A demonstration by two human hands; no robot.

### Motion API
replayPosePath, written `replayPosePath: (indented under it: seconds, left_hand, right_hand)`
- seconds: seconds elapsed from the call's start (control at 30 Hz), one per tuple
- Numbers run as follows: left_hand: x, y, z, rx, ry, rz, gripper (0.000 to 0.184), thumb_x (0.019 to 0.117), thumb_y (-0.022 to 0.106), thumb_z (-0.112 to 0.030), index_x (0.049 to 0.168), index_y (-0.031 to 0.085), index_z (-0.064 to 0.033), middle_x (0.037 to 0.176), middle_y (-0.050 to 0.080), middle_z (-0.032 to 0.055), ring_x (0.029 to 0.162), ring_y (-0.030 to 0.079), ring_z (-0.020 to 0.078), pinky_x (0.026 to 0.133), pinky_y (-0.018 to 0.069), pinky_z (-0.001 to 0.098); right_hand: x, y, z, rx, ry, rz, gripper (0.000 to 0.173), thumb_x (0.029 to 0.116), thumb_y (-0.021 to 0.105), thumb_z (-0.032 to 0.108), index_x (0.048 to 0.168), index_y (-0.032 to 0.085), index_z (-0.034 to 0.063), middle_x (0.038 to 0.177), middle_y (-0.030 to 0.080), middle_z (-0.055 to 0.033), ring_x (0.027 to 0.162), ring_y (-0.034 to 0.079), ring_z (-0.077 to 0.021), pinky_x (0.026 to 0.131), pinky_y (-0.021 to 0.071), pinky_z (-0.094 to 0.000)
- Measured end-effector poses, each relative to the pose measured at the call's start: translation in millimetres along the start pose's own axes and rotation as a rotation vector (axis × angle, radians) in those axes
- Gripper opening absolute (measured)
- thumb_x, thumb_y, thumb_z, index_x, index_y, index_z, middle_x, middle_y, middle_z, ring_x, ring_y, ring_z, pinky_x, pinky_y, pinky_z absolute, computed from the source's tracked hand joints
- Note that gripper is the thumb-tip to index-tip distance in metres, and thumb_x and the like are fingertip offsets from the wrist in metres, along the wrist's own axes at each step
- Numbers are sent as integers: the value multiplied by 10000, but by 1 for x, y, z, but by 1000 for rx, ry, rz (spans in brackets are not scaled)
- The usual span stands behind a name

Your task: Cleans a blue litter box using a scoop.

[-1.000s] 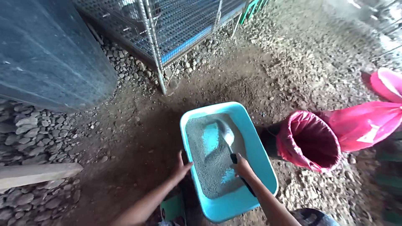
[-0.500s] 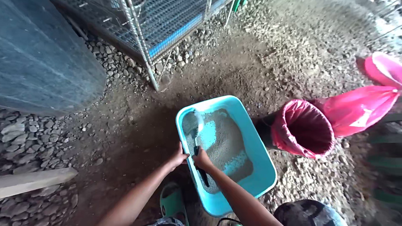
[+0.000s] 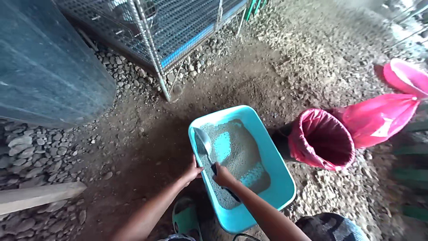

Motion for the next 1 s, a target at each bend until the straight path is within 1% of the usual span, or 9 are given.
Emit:
replayPosePath:
  seconds: [0.1,0.27,0.4,0.53,0.67,0.7,0.8,0.9,1.0]
  left_hand:
    - [0,2,-2,23,20,-4,941,1024,569,-20,1619,-151,-130,1598,287,287,1178,645,362,910,587,473]
    - [4,-4,1,42,24,-4,940,1033,559,-31,1614,-172,-138,1545,358,296,1052,688,327,853,594,438]
    - [1,8,7,62,15,-5,928,1041,548,-37,1605,-187,-99,1618,241,297,1217,625,364,949,570,467]
    - [-5,19,14,81,20,-84,839,1069,513,-90,1622,-117,-75,1637,228,286,1294,574,385,997,542,504]
    - [-14,27,19,83,9,-70,861,1058,534,-81,1618,-119,-53,1653,190,277,1366,510,388,1042,514,510]
    - [-20,30,20,53,4,-75,860,1052,545,-70,1622,-100,-60,1644,219,277,1343,537,391,1019,536,514]
    - [-19,31,24,-32,-5,-16,898,1056,521,-56,1604,-189,-94,1660,136,289,1282,583,402,976,556,508]
    - [-15,33,26,49,-36,12,932,1056,541,-95,1594,-221,-95,1623,227,308,1228,622,396,961,566,502]
    - [-12,29,29,157,-11,-2,946,1036,588,-100,1601,-169,-48,1608,269,306,1318,558,387,1040,523,497]
  right_hand:
    - [-10,7,-12,-79,14,29,562,951,635,96,1465,422,17,1204,656,-286,1120,669,-437,945,531,-599]
    - [4,-8,9,-46,37,-3,564,953,645,85,1467,424,17,1235,643,-289,1147,654,-440,958,524,-599]
    - [-6,10,-4,-21,36,17,572,952,642,95,1468,413,4,1227,643,-290,1143,657,-435,958,525,-595]
    - [15,2,-4,130,70,-120,529,948,632,85,1440,453,12,1204,658,-271,1097,676,-415,929,543,-587]
    - [30,-23,-22,450,193,-332,491,996,610,92,1446,443,-12,1086,657,-276,860,692,-383,780,572,-548]
    - [36,-38,-29,548,222,-392,486,1001,604,98,1445,445,-18,1080,654,-280,830,685,-377,762,571,-546]
    - [49,-72,-27,778,248,-504,464,1009,569,79,1437,403,6,963,605,-210,648,621,-278,609,554,-453]
    - [43,-45,-11,783,220,-447,480,1002,556,62,1451,393,17,955,606,-213,637,622,-283,591,554,-465]
    - [21,11,0,618,170,-233,517,977,590,68,1455,399,15,976,638,-235,684,653,-316,644,568,-505]
Point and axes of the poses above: each hand's wrist, its own x-axis towards the middle knuckle, its own y-axis out of the palm, z = x × y, the point moved 6 cm from there along x, towards the middle knuckle
